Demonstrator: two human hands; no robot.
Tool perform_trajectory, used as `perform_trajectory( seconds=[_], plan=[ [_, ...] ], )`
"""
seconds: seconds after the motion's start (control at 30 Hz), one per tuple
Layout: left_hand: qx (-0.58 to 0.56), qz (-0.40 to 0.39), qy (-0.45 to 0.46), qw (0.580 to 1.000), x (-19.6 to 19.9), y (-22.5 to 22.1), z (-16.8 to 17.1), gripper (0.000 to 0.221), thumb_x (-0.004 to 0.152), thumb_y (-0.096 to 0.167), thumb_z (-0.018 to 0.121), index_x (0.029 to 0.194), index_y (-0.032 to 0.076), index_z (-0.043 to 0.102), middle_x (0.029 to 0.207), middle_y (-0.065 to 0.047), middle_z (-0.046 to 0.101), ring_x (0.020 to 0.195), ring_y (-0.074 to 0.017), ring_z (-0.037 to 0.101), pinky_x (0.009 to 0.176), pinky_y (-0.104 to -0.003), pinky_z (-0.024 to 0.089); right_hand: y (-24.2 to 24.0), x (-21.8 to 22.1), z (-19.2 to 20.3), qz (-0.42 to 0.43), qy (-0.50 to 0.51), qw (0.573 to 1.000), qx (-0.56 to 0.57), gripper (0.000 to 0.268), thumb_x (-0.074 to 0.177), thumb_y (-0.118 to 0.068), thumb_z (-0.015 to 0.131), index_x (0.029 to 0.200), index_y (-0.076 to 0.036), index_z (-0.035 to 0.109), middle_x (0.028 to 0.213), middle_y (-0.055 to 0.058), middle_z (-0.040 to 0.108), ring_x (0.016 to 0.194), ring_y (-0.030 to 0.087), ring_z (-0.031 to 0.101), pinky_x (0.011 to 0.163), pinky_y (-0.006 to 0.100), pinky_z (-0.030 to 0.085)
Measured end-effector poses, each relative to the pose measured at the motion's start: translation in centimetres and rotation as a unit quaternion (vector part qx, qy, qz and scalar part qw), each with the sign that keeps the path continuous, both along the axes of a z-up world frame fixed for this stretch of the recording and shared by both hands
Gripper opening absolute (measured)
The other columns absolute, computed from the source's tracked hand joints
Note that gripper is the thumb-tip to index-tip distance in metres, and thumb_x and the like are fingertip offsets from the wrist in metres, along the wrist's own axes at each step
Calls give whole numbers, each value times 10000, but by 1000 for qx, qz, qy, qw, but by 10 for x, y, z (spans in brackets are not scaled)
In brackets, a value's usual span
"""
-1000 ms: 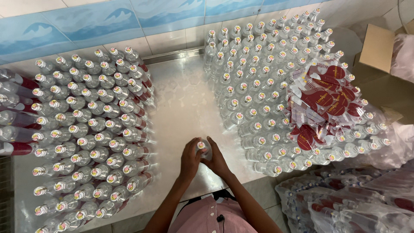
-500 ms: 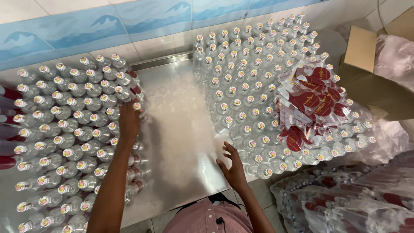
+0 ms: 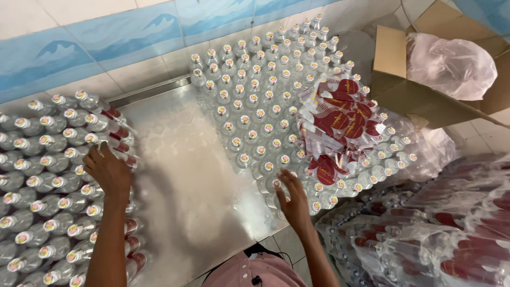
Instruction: The person repeatedly picks up a clear plastic bottle from a large group on the table, wraps a red and white label around its neck, and places the labeled bottle into a separate group. This process is repeated continuously throughout the video.
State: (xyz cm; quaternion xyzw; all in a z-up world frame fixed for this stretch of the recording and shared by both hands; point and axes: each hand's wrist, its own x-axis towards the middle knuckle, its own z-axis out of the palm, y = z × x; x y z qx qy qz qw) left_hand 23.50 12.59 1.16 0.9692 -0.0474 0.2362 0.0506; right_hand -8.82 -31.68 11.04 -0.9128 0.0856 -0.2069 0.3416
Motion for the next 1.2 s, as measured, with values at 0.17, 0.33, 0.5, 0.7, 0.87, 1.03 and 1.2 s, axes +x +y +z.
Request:
perform_trajectory(
  seconds=[0.17,0.33,0.5,0.7,0.87,1.03,1.2],
  plan=[
    [-281,-173,186,926,-72,-135,7,579,945,106,844,1476,26,627,1365,-279,650,1266,-494,615,1075,-536,524,-118,46,0,-126,-15,983,-134,364,1032,-18,696,1393,-34,733,1472,239,675,1434,447,580,1211,561,426],
    [-367,-328,305,815,-138,-250,25,642,945,324,838,1499,104,599,1459,-163,629,1392,-405,591,1191,-499,516,-219,94,-4,-118,92,960,-237,546,938,-221,823,1435,-25,708,1534,218,640,1524,435,494,1316,583,317],
    [-331,-309,267,850,-143,-280,-21,477,1053,411,688,1442,146,614,1400,-76,629,1408,-293,580,1213,-414,489,-255,111,-52,-102,259,917,-286,454,1054,-418,685,1490,-292,699,1542,64,677,1432,317,643,1211,546,471],
    [-370,-276,224,858,-168,-237,-11,458,1026,351,708,1409,106,651,1332,-76,722,1360,-278,641,1179,-408,518,-249,103,-55,-98,184,916,-342,282,1153,-397,594,1268,-233,794,1369,33,766,1320,265,726,1121,456,548],
    [-358,-237,222,876,-203,-187,2,449,1030,336,707,1420,121,647,1340,-38,722,1358,-237,645,1185,-378,528,-237,102,-60,-89,152,904,-390,399,1069,-385,687,1389,-154,743,1353,116,747,1288,328,727,1089,499,565],
    [-326,-201,255,888,-223,-150,2,455,1022,373,697,1409,139,648,1351,-19,717,1400,-212,623,1200,-356,524,-238,112,-75,-97,76,868,-481,174,964,-231,656,1102,-189,753,1092,31,771,1033,259,806,914,397,639],
    [-338,-187,291,875,-230,-138,2,451,1050,382,684,1419,125,645,1366,-35,713,1418,-217,613,1225,-364,515,-234,114,-63,-83,184,914,-352,392,1096,-301,612,1418,-113,733,1429,174,713,1334,393,705,1150,556,527]
  ],
)
